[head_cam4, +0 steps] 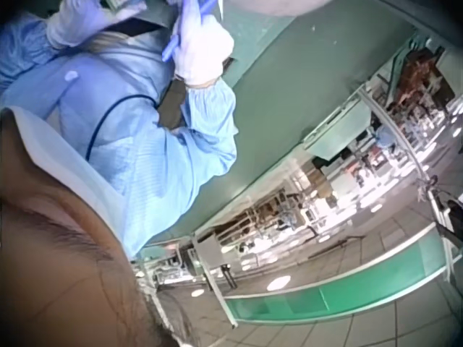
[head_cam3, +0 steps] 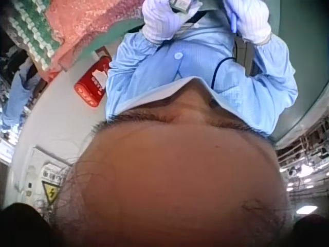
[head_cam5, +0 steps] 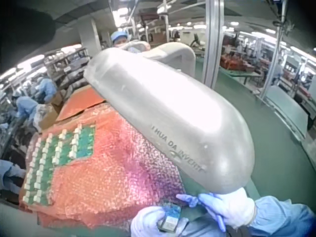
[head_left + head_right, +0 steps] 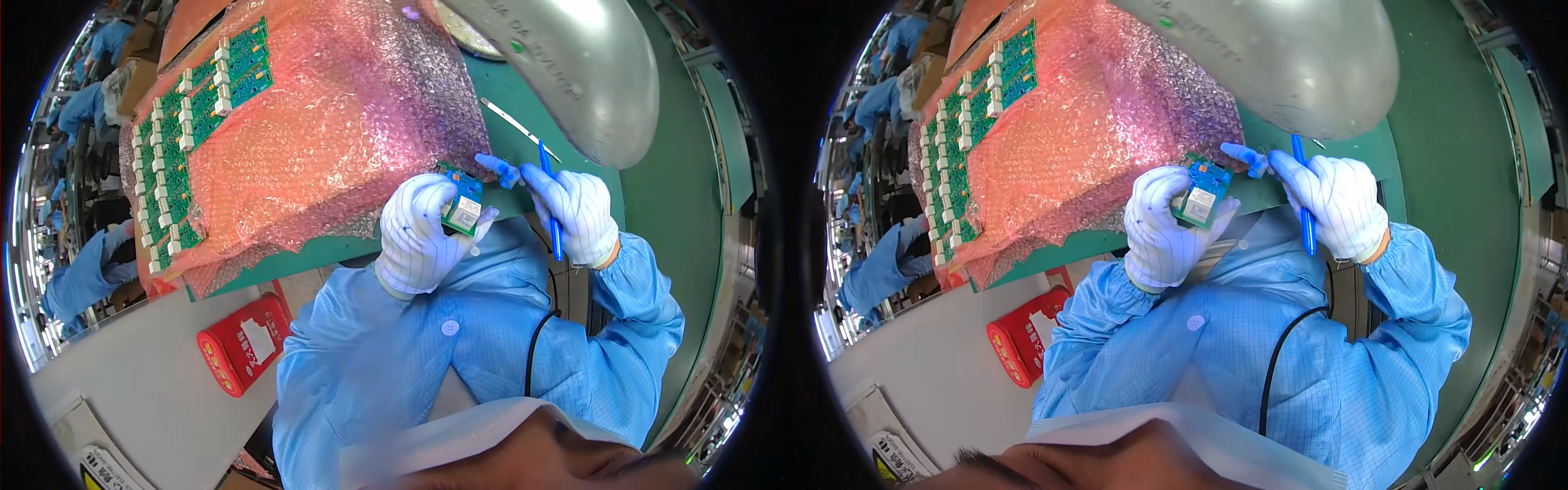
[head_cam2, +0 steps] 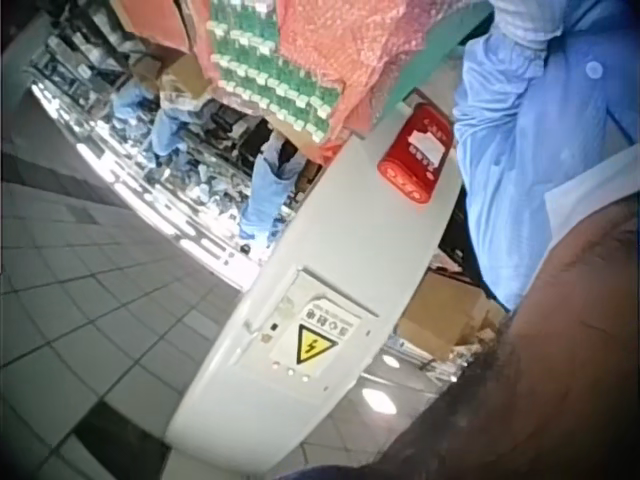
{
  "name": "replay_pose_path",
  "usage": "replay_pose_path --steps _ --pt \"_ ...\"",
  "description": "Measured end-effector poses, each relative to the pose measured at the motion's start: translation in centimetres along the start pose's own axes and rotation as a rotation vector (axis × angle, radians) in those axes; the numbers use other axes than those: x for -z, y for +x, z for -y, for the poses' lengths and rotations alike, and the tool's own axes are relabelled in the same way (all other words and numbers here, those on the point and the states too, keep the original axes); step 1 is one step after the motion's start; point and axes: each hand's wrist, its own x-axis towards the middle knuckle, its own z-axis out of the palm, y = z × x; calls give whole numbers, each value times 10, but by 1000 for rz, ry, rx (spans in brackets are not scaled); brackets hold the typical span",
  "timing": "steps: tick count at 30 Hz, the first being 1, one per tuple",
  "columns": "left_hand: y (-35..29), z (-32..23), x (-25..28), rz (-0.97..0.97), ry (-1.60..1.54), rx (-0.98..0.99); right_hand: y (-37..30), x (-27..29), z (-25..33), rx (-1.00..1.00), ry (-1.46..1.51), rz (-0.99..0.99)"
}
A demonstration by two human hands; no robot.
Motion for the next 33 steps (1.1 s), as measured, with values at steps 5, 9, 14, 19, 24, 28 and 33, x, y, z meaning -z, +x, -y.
replay_pose_path --steps 5,9,14,19,24,28,33 --pt "-11 -2 -6 31 161 -19 -9 -5 -3 21 -61 56" --pt "-8 -2 -10 24 167 -7 -14 -4 -5 74 -20 34" --pt "1 0 -12 43 127 -3 -14 -11 -5 86 -83 34" --pt "7 3 -13 58 134 -46 -2 -27 5 28 -203 138" --pt "6 4 -14 26 154 -39 -5 -14 7 22 -248 195" --pt "5 4 -12 19 156 -27 1 -22 13 96 -269 41" --pt "4 3 -14 7 146 -20 -9 -18 10 98 -296 90"
